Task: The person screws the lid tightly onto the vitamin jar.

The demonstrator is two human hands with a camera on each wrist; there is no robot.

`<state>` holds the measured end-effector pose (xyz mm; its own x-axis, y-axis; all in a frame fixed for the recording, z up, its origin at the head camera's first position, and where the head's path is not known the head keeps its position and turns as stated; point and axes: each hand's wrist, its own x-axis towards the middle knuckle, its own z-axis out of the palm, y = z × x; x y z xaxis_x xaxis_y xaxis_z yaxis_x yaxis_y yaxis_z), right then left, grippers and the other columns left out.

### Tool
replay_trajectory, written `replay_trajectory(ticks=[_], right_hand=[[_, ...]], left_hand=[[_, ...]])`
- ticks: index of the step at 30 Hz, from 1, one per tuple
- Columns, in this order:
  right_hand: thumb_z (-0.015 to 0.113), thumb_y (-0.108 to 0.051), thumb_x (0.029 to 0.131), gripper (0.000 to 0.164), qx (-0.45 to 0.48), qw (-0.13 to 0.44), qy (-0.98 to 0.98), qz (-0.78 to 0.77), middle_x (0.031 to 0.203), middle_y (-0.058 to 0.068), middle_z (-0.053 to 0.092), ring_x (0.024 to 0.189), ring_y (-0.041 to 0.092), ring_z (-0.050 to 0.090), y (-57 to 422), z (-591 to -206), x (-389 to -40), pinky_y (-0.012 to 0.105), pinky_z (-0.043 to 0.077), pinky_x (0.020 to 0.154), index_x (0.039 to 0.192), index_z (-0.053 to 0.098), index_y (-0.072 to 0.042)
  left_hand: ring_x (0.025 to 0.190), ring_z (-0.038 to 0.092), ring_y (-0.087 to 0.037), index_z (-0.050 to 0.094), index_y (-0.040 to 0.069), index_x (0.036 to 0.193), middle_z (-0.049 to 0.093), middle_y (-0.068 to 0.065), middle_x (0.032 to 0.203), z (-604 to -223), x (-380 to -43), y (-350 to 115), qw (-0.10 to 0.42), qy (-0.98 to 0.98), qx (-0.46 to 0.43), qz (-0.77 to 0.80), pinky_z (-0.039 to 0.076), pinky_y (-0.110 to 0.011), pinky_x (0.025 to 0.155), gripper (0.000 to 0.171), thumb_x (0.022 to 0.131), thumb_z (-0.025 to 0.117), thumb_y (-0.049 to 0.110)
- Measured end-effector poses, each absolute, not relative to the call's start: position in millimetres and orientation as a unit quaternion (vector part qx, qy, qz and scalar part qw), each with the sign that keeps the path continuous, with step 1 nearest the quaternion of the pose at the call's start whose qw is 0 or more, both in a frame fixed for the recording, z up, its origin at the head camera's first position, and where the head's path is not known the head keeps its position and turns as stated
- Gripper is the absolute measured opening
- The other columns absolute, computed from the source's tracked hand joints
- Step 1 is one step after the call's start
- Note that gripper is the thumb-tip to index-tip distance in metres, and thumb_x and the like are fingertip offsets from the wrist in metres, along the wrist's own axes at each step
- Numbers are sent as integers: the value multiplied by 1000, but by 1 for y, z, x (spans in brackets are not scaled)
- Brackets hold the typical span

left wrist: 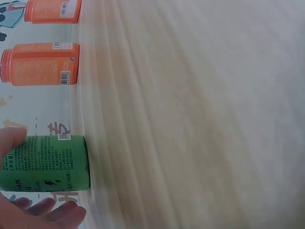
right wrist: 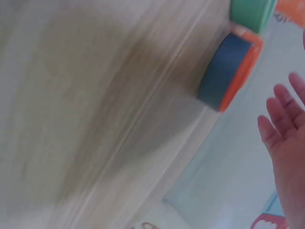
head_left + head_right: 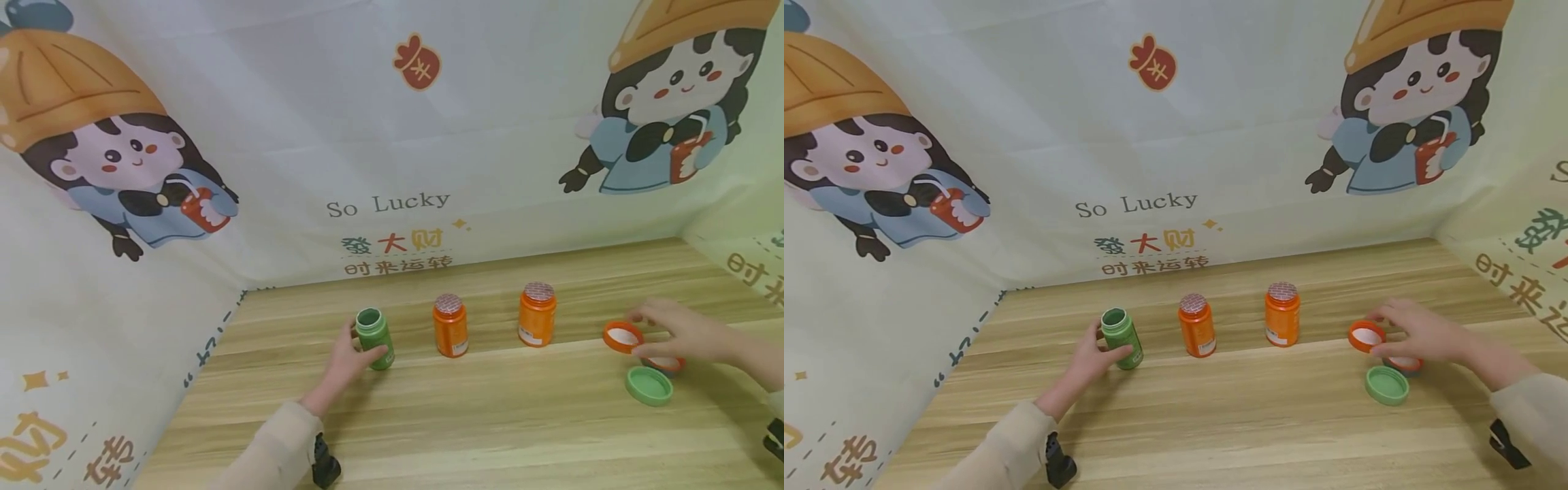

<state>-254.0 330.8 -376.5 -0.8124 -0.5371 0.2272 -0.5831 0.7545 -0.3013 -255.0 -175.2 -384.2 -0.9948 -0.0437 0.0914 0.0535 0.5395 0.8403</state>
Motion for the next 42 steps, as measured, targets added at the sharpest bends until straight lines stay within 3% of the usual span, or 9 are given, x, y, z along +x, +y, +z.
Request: replay_trajectory(ticks=[4, 10, 14, 19, 22, 25, 31, 38, 42], right_hand=[[77, -21, 71, 40, 394, 70, -896, 195, 95, -9, 49, 78, 0, 43, 332, -379, -244, 20, 39, 59, 105, 58, -12], [68, 0, 77, 47, 487, -111, -801, 330, 111, -20, 50, 72, 0, 44, 335, -379, -235, 17, 39, 54, 118, 55, -19], [69, 5, 74, 61, 489, -185, -770, 365, 128, -31, 38, 80, 0, 46, 335, -379, -232, 20, 43, 57, 126, 52, -22], [71, 3, 70, 74, 485, -165, -791, 335, 132, -33, 29, 69, -3, 47, 331, -380, -229, 21, 45, 53, 134, 44, -23], [73, -2, 71, 73, 474, -144, -813, 305, 134, -29, 27, 79, -5, 46, 330, -384, -229, 19, 45, 56, 135, 43, -20], [74, -7, 71, 67, 457, -132, -836, 272, 136, -11, 37, 90, -5, 42, 330, -389, -230, 18, 43, 59, 132, 46, -14], [73, -5, 69, 59, 439, -104, -865, 221, 119, 26, 46, 77, -4, 39, 325, -388, -229, 18, 38, 57, 123, 49, -1], [74, -10, 71, 54, 426, -97, -881, 185, 111, 33, 48, 83, -2, 40, 323, -388, -229, 18, 37, 62, 116, 50, 9], [72, -6, 72, 53, 430, -112, -870, 213, 107, 27, 49, 75, -5, 38, 322, -389, -231, 17, 36, 58, 115, 47, 12]], left_hand=[[106, 52, -39, 30, -5, 135, 46, -28, 125, -385, -255, -173, 49, -870, 0, -491, 44, -48, 88, 73, 78, 71, 15], [106, 52, -40, 29, -6, 134, 47, -27, 124, -385, -253, -172, 49, -875, -11, -482, 44, -49, 88, 73, 79, 71, 14], [106, 52, -41, 27, -8, 135, 47, -28, 124, -386, -252, -174, 46, -877, -26, -477, 43, -49, 89, 74, 78, 71, 13], [103, 53, -40, 25, -7, 136, 46, -29, 123, -384, -251, -175, 42, -875, -28, -482, 44, -49, 87, 77, 78, 71, 13], [102, 53, -40, 26, -7, 136, 46, -30, 123, -383, -251, -175, 39, -876, -25, -480, 44, -49, 87, 77, 77, 71, 14], [102, 54, -40, 26, -7, 135, 46, -30, 123, -384, -251, -175, 38, -877, -28, -479, 44, -48, 87, 76, 77, 71, 13], [108, 51, -40, 29, -7, 134, 47, -28, 123, -386, -252, -173, 49, -871, -38, -487, 43, -49, 91, 73, 77, 71, 10], [107, 51, -42, 31, -10, 131, 48, -30, 121, -388, -254, -171, 59, -868, -36, -492, 44, -47, 89, 69, 77, 70, 8], [105, 52, -43, 29, -10, 132, 47, -31, 121, -387, -254, -171, 52, -864, -22, -501, 45, -48, 88, 69, 78, 69, 8]])
